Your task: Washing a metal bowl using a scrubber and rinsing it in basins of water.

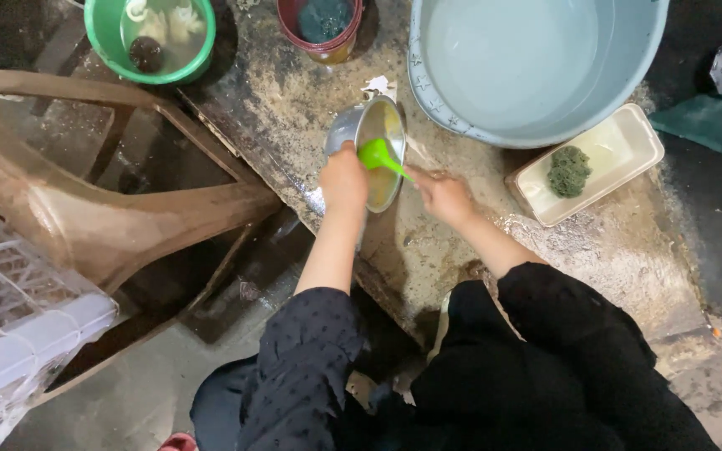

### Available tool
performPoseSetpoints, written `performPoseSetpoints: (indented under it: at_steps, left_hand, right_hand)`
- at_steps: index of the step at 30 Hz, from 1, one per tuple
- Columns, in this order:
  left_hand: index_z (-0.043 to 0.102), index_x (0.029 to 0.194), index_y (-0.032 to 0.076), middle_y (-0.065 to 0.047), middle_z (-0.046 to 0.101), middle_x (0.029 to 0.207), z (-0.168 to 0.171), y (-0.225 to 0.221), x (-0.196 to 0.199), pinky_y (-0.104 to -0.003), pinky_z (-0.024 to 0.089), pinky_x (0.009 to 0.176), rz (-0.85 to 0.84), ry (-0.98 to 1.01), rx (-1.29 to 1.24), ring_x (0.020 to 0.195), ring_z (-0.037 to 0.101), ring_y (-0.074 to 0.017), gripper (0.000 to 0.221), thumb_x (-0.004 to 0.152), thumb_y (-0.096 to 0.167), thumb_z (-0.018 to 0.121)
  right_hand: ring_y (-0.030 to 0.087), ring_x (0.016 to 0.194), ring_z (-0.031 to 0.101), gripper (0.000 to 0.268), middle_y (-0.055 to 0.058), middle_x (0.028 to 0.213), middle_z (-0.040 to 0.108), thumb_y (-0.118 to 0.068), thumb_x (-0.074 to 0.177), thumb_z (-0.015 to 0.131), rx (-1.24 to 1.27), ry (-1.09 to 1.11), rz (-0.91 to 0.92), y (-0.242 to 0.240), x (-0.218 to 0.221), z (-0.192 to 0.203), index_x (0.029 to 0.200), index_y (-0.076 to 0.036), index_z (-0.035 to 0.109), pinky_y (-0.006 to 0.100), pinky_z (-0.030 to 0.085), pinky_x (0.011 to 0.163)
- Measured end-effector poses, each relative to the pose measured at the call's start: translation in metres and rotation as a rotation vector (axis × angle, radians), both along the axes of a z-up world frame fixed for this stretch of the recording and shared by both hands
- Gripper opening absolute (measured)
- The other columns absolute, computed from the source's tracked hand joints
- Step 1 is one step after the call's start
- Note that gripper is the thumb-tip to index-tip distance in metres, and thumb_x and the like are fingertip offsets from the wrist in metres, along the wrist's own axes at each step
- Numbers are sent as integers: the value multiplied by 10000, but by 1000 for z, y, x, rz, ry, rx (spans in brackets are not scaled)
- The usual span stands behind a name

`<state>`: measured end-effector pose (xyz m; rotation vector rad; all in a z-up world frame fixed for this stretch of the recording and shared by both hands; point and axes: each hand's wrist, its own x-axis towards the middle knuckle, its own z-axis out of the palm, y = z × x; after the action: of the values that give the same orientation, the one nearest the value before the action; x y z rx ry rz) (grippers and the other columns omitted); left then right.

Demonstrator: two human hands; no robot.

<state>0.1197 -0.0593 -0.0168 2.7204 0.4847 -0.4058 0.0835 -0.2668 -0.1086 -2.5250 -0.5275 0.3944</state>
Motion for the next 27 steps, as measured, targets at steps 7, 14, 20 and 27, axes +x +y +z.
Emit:
performPoseSetpoints:
  at_steps: [7,14,20,27]
  left_hand:
    - [675,1104,69,-189,709,875,-64,24,10,-533,625,749,-1,4,-34,882,754,-434,214,925,83,560]
    - [681,1135,44,-243,722,944,-48,27,18,-557,616,795,27,66,-59,944,737,-462,234,924,78,586]
    - [682,1153,53,-253,726,959,-47,33,23,-555,614,803,44,92,-56,960,734,-461,253,932,88,563]
    - [696,1157,48,-262,731,979,-39,21,25,-553,611,827,34,98,-45,983,732,-459,254,927,79,594]
  right_hand:
    - [317,1089,706,397,106,1175,756,-177,1034,578,66,37,-29,-11,-6,-17,1408,-291,644,468,569,929]
    - [306,1138,690,465,98,1242,734,-123,1053,532,82,140,-28,-13,-2,-40,1471,-320,584,475,550,971]
    - [264,1098,707,582,83,1171,739,-83,1041,482,-132,153,26,-23,6,-32,1530,-399,498,480,562,970]
    - [266,1033,724,644,88,1108,735,-106,1027,490,-234,154,21,-28,8,-28,1579,-425,396,489,573,913]
